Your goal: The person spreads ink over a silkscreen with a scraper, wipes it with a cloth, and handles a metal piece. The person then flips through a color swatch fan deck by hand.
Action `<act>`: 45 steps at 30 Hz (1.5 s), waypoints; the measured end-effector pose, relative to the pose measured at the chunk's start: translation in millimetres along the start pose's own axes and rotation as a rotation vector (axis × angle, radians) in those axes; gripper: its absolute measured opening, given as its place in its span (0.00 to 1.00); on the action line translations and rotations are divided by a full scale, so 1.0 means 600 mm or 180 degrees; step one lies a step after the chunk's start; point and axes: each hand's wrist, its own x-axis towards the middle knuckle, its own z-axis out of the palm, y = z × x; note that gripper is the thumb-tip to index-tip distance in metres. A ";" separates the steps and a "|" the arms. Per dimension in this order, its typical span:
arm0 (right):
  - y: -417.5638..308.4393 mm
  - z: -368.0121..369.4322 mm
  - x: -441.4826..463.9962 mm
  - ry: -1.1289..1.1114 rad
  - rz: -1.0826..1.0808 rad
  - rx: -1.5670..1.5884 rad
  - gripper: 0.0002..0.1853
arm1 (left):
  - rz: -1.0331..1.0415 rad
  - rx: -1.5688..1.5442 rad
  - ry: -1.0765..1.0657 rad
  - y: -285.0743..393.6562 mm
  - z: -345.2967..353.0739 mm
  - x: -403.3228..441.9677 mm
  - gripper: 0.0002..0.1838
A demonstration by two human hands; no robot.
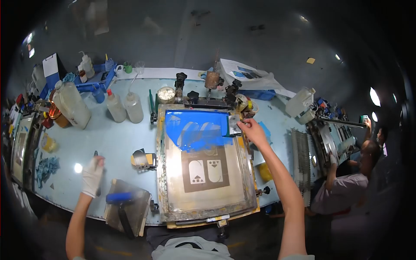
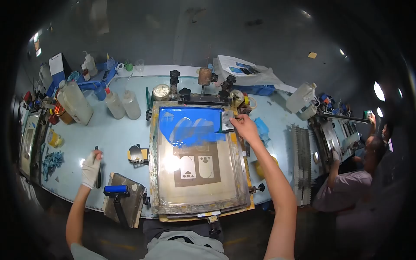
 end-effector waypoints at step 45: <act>-0.272 0.163 0.050 -0.0429 -0.2588 -0.1601 0.18 | -0.0236 0.1954 0.0671 -0.287 -0.026 0.020 0.28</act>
